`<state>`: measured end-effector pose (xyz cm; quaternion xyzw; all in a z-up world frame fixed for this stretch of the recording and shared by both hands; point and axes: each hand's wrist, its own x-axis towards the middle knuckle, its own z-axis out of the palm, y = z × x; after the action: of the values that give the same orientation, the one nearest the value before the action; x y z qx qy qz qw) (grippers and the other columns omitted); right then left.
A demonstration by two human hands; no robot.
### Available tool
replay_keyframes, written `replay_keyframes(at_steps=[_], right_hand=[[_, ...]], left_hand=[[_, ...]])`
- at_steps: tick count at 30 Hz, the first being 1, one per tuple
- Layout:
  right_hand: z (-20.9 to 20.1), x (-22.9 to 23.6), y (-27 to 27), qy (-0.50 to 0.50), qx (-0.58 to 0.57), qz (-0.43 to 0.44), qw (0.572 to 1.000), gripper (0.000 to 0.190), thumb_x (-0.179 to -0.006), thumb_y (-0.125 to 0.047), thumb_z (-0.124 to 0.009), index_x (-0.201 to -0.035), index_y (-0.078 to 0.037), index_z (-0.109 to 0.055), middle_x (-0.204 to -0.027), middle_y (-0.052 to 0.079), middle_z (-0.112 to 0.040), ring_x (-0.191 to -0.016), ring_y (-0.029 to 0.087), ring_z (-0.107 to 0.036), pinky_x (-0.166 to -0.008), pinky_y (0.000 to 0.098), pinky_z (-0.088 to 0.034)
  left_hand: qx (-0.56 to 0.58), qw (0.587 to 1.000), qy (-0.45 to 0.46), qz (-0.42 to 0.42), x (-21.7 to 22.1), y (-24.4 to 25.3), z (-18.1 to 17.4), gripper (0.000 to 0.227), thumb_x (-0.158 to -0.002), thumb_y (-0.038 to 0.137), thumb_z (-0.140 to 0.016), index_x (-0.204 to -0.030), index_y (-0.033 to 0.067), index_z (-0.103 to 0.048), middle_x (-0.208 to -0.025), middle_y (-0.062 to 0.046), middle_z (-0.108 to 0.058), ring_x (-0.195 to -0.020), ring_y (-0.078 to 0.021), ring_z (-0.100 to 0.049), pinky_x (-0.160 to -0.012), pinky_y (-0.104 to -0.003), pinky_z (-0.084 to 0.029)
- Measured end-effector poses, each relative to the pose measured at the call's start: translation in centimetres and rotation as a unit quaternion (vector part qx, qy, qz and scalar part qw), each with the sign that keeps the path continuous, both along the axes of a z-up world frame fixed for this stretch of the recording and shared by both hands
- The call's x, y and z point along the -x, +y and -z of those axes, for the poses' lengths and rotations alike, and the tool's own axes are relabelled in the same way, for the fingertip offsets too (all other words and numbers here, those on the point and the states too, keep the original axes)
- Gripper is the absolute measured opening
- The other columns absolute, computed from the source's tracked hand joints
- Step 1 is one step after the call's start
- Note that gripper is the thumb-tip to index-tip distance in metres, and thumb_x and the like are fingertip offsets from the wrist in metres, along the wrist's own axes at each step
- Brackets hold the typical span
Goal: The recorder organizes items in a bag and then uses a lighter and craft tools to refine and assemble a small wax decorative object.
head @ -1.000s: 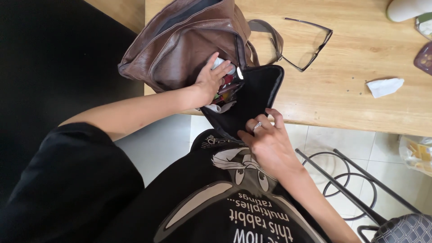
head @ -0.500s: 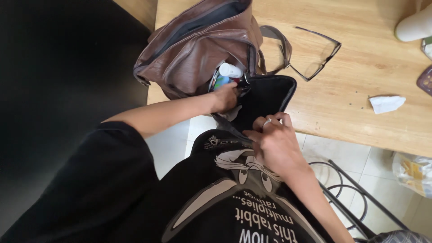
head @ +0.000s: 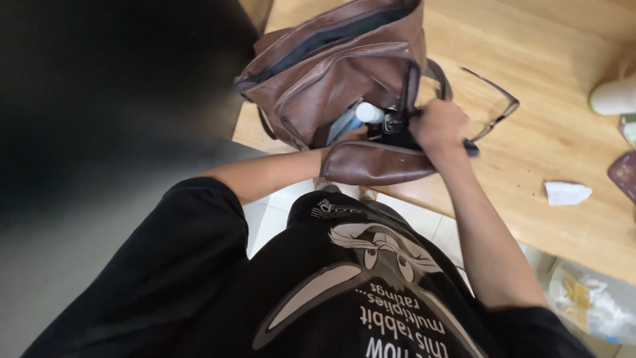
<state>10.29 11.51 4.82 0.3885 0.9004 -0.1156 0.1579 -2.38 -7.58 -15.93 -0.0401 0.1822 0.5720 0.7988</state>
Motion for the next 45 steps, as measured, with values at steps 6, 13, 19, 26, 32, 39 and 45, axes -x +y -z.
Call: replay_keyframes(at_steps=[6,13,19,26,32,39,45], right_hand=[[-3.0,-1.5,-1.9,0.075,-0.035,0.028,0.996,0.025,-0.085,-0.033,-0.075,-0.091,-0.01,-0.082,-0.091,0.024,-0.074,-0.088,0.042,-0.071,-0.08,0.0509,-0.056],[-3.4,-3.5,-3.7,0.147,-0.042,0.023,0.988,0.024,-0.089,-0.036,-0.076,-0.094,-0.013,-0.081,-0.084,0.026,-0.071,-0.083,0.045,-0.069,-0.078,0.0525,-0.054],[-2.7,-4.6,-4.0,0.171,-0.04,0.041,0.984,0.026,-0.089,-0.038,-0.078,-0.092,-0.013,-0.08,-0.081,0.026,-0.07,-0.081,0.046,-0.067,-0.075,0.0533,-0.053],[-1.4,-4.4,-3.5,0.175,-0.057,0.063,0.981,0.035,-0.09,-0.043,-0.081,-0.089,-0.009,-0.078,-0.081,0.024,-0.071,-0.081,0.044,-0.069,-0.073,0.0524,-0.054],[-2.0,-4.6,-3.8,0.169,-0.062,0.088,0.98,0.032,-0.09,-0.042,-0.081,-0.087,-0.01,-0.078,-0.08,0.024,-0.07,-0.08,0.045,-0.068,-0.072,0.053,-0.054],[-1.8,-4.8,-4.0,0.19,-0.066,0.098,0.975,0.028,-0.091,-0.039,-0.081,-0.091,-0.012,-0.079,-0.078,0.023,-0.07,-0.079,0.044,-0.068,-0.072,0.0524,-0.054],[-4.8,-4.7,-6.5,0.169,-0.056,0.087,0.98,0.024,-0.086,-0.03,-0.081,-0.099,-0.01,-0.076,-0.088,0.021,-0.073,-0.084,0.043,-0.069,-0.074,0.0531,-0.054]], left_hand=[[-0.009,0.993,-0.097,0.072,-0.7,-0.3,-1.9,0.082,-0.102,0.063,-0.045,-0.144,-0.0072,-0.05,-0.135,-0.022,-0.066,-0.119,-0.0325,-0.065,-0.109,-0.043,-0.048],[-0.188,0.972,-0.14,-0.019,-2.5,3.0,16.5,0.055,-0.111,0.06,-0.039,-0.105,0.0107,-0.063,-0.104,-0.013,-0.066,-0.093,-0.0347,-0.062,-0.086,-0.049,-0.048],[-0.018,0.62,-0.784,0.021,-2.6,2.8,3.7,0.043,-0.098,0.048,-0.048,-0.086,0.0146,-0.073,-0.105,-0.009,-0.07,-0.1,-0.0283,-0.064,-0.086,-0.041,-0.05],[0.26,-0.003,-0.949,-0.18,-5.1,6.6,-2.8,0.027,-0.088,0.037,-0.056,-0.099,0.0202,-0.074,-0.127,-0.009,-0.065,-0.113,-0.0246,-0.062,-0.09,-0.036,-0.048],[0.26,-0.01,-0.962,-0.076,-2.8,2.8,-1.2,0.032,-0.089,0.029,-0.055,-0.116,0.0185,-0.069,-0.13,-0.002,-0.066,-0.121,-0.0202,-0.062,-0.098,-0.039,-0.047],[0.246,-0.272,-0.922,-0.124,1.5,-1.6,-4.6,0.024,-0.095,0.016,-0.053,-0.113,0.0134,-0.069,-0.114,-0.01,-0.069,-0.112,-0.0266,-0.065,-0.094,-0.039,-0.05],[0.225,-0.455,-0.857,-0.09,2.3,-4.9,-29.0,0.029,-0.07,-0.008,-0.059,-0.096,-0.0005,-0.071,-0.101,-0.022,-0.073,-0.098,-0.0403,-0.071,-0.086,-0.045,-0.055]])
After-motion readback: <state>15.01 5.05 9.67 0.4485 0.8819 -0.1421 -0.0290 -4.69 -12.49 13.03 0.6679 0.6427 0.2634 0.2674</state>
